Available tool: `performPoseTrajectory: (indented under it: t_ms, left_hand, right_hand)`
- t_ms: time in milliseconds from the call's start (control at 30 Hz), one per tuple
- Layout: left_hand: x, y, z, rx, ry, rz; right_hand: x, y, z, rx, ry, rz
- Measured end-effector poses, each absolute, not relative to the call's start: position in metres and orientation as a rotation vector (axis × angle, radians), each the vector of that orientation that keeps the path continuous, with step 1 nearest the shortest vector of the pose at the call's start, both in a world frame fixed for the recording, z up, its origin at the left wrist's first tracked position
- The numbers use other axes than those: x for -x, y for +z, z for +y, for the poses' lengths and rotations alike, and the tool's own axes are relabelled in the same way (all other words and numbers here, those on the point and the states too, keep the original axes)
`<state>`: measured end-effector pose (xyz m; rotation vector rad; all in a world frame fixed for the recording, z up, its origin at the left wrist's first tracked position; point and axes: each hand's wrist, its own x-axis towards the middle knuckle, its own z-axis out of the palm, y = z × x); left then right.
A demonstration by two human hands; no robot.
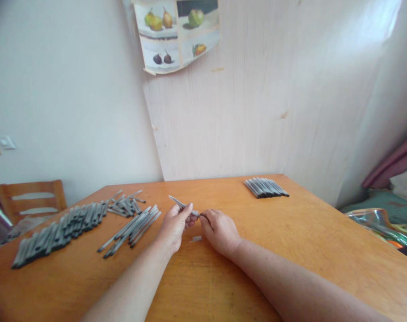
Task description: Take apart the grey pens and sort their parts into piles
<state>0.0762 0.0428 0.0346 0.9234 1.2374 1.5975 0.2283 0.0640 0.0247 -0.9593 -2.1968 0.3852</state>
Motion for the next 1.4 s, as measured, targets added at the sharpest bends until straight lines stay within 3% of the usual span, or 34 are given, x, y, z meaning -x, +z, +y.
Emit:
performPoseTrajectory:
  t_ms: [567, 800, 1100, 1400]
  left_hand:
    - [-0.0770, 0.0351, 0.0398, -0.903, 1.479, 1.266]
    - [-0.0776, 0.0332, 0.0409, -0.884, 1.463, 1.011]
    - [-0.0771, 0.0319, 0.0414, -0.903, 1.460, 1.240]
    - [-0.0792, 0.0334, 0.0406, -0.902, 1.459, 1.050]
  right_hand:
    - [-0.2264, 0.0179, 0.0676, 1.046, 0.342, -2.132]
    - [-0.2287, 0.0162, 0.0714, 1.102, 0.396, -2.101]
    - [-0.2263, 0.0199, 0.0662, 1.070, 0.343, -2.109]
    - [-0.2283, 0.0161, 0.0704, 1.098, 0.369, -2.081]
